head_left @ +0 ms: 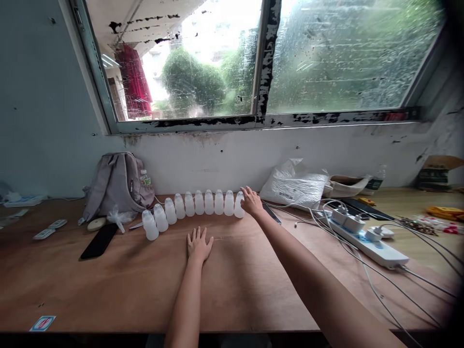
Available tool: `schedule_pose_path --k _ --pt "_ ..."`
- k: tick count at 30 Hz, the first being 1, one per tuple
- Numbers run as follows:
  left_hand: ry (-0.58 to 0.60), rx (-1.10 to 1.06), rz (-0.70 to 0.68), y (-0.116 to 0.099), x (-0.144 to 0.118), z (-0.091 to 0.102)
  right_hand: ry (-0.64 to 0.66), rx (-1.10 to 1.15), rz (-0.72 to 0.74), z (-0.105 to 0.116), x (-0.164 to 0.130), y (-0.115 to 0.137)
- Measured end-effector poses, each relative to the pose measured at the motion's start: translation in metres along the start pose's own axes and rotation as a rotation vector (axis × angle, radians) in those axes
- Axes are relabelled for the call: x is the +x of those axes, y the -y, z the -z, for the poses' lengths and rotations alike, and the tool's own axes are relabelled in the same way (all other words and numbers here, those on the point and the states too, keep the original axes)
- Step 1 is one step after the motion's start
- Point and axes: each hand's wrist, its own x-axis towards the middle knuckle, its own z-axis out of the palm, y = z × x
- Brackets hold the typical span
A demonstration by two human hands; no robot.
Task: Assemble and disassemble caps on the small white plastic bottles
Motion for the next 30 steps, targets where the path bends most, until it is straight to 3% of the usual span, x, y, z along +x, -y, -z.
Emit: schedule_pose_path --k 6,11,16,23,30 --pt "-0.015 0.013 0.002 -0.001 0.0 -0.001 -0.031 0.154 -0.031 -0.006 -0.01 -0.012" --pt "-0.078 0.073 -0.056 -0.001 0.007 0.006 -0.141 0.282 -0.105 -0.01 -0.026 -0.003" --pt "-0.073 0.124 -0.141 0.001 0.022 0.012 -0.316 0.794 -0.368 -0.029 -0.057 0.016" --pt "-0.086 0.187 -0.152 0.003 0.034 0.007 -0.264 1.052 -0.582 -0.075 -0.096 0.029" --pt "-0.128 0.194 -0.096 0.006 0.034 0.002 -0.256 1.216 -0.62 -0.079 -0.102 0.037"
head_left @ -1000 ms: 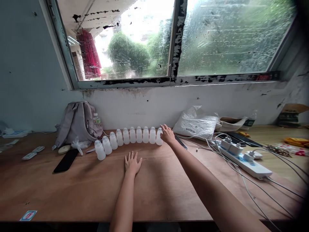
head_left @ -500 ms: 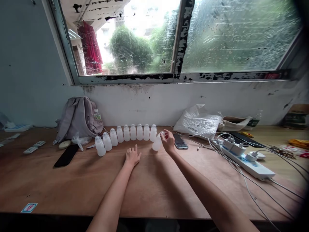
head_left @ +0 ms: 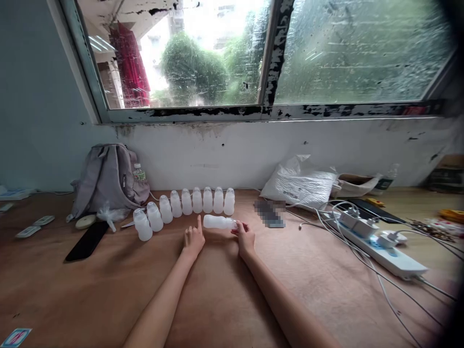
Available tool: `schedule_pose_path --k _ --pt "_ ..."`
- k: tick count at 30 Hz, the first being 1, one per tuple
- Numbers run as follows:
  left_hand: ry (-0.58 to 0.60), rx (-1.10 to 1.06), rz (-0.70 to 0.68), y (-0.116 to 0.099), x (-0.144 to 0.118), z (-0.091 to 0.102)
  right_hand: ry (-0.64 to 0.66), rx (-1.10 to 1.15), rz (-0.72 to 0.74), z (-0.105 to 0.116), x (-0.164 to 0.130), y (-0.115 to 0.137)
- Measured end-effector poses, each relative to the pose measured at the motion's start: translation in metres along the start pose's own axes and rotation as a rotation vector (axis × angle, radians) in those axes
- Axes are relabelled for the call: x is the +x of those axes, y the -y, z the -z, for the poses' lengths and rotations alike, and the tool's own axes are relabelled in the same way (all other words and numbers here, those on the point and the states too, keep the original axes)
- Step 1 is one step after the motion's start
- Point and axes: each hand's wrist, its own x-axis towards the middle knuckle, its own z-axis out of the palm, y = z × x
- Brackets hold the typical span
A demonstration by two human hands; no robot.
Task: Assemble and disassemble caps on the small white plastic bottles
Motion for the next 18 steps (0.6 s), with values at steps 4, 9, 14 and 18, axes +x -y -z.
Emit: schedule_pose_path --k 4,9,14,18 --pt "-0.128 -0.135 0.038 0.001 -0.008 -0.001 0.036 0.046 -0.03 -0.002 -0.007 0.006" --pt "-0.286 -0.349 -0.152 0.007 -0.011 0.005 0.143 0.105 -0.047 -0.003 -0.015 0.016" --pt "-0.213 -0.526 -0.419 0.006 -0.014 0.01 0.297 -0.166 0.077 0.0 -0.021 0.028" --pt "-0.147 -0.595 -0.449 -0.001 -0.02 0.018 0.209 -0.397 0.241 0.004 -0.018 0.03"
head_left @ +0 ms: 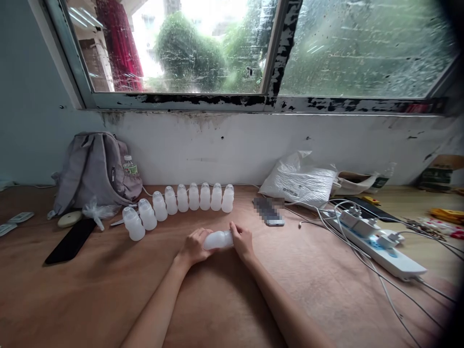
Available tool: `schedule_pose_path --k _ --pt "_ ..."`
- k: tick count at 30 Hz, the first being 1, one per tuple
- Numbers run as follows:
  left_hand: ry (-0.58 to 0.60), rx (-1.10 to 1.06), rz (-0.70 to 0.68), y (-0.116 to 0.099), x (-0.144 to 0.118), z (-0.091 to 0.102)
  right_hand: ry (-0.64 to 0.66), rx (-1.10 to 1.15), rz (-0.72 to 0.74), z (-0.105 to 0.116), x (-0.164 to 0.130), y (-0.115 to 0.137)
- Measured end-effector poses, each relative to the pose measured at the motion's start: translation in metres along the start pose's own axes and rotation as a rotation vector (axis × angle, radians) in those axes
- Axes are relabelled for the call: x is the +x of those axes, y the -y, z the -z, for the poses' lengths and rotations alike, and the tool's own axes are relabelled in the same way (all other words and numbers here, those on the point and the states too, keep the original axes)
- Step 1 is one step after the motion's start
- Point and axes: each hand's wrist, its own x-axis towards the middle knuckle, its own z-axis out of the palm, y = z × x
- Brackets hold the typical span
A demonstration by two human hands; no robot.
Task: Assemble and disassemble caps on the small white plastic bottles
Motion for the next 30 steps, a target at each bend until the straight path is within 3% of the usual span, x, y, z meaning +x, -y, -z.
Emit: schedule_pose_path --k 5,8,12,17,21,26,30 --pt "0.011 -0.126 0.14 -0.017 0.002 0.006 -0.037 0.073 0.015 0.003 0.004 -0.007" --pt "0.107 -0.214 0.265 -0.021 0.006 0.01 -0.044 0.096 0.077 0.006 0.005 -0.006" --pt "0.274 -0.456 0.433 -0.02 0.011 0.015 -0.045 0.096 0.191 0.012 0.002 0.001" --pt "0.639 -0.921 0.612 -0.012 0.011 0.023 -0.02 0.064 0.36 0.016 -0.006 0.009" --pt "0.788 -1.047 0.678 -0.005 0.009 0.03 -0.011 0.036 0.445 0.017 -0.011 0.013" --pt "0.625 -0.861 0.568 -0.014 0.01 0.03 -0.049 -0.01 0.464 0.02 -0.007 0.013" --pt "0.296 -0.414 0.299 -0.026 0.01 0.025 -0.096 -0.073 0.354 0.022 -0.001 0.01"
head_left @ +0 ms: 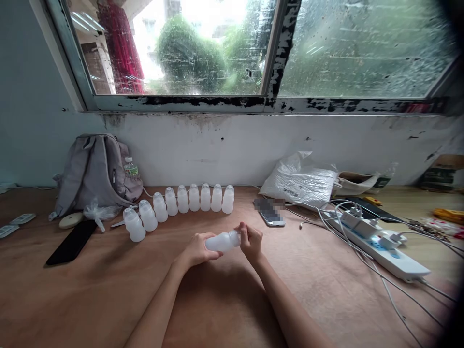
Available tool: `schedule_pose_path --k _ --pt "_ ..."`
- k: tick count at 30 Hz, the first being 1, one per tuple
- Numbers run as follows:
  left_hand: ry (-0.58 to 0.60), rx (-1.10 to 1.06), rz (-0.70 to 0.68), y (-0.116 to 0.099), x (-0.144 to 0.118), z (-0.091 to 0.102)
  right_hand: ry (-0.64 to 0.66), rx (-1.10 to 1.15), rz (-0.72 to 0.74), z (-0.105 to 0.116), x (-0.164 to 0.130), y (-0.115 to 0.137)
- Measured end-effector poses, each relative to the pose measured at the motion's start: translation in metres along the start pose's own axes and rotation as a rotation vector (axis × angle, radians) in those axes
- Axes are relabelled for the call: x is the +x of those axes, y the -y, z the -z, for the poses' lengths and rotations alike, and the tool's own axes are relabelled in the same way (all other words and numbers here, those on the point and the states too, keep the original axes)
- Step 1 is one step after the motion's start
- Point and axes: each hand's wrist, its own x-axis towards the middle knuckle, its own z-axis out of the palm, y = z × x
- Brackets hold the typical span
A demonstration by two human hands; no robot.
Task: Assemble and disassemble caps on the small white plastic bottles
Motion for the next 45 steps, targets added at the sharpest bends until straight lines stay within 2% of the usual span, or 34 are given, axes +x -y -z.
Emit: schedule_pose_path --k 2,4,6,8,11,14,18,22,28,32,34,35,37,38,40,42,45 --pt "-0.167 0.256 -0.122 0.001 -0.001 0.0 -0.004 -0.028 -0.114 0.002 0.004 -0.006" --pt "-0.277 0.418 -0.197 0.008 -0.003 0.005 -0.042 -0.057 -0.263 0.006 0.009 -0.015" --pt "-0.369 0.473 -0.216 0.02 -0.005 0.013 -0.116 -0.104 -0.395 0.011 0.014 -0.026" --pt "-0.501 0.478 -0.165 0.034 -0.006 0.019 -0.17 -0.152 -0.454 0.015 0.017 -0.037" --pt "-0.692 0.454 -0.034 0.051 -0.003 0.02 -0.15 -0.212 -0.373 0.011 0.018 -0.052" --pt "-0.78 0.454 0.037 0.059 0.0 0.015 -0.029 -0.296 -0.236 0.0 0.014 -0.064" --pt "-0.789 0.462 0.007 0.056 0.002 0.007 0.116 -0.398 -0.226 -0.012 0.009 -0.074" --pt "-0.751 0.438 -0.054 0.051 0.002 0.002 0.184 -0.397 -0.284 -0.014 0.007 -0.078" --pt "-0.712 0.402 -0.051 0.049 0.002 -0.002 0.104 -0.425 -0.338 -0.012 0.006 -0.079" --pt "-0.703 0.406 -0.013 0.045 0.001 -0.003 0.008 -0.461 -0.378 -0.009 0.009 -0.065" --pt "-0.693 0.416 -0.007 0.042 0.0 -0.004 -0.058 -0.372 -0.324 -0.008 0.012 -0.05" --pt "-0.686 0.42 0.002 0.04 0.0 -0.004 -0.044 -0.267 -0.286 -0.009 0.012 -0.041" --pt "-0.651 0.429 0.02 0.037 -0.002 -0.006 0.097 0.014 -0.317 -0.013 0.011 -0.021" --pt "-0.619 0.438 0.017 0.035 -0.003 -0.007 0.223 0.152 -0.374 -0.016 0.009 -0.012" --pt "-0.539 0.458 -0.029 0.029 -0.005 -0.009 0.362 0.329 -0.495 -0.023 0.003 0.003" --pt "-0.464 0.446 -0.089 0.023 -0.008 -0.012 0.333 0.386 -0.527 -0.028 -0.002 0.014" --pt "-0.372 0.301 -0.09 0.011 -0.009 -0.015 0.147 0.362 -0.463 -0.029 -0.006 0.02"
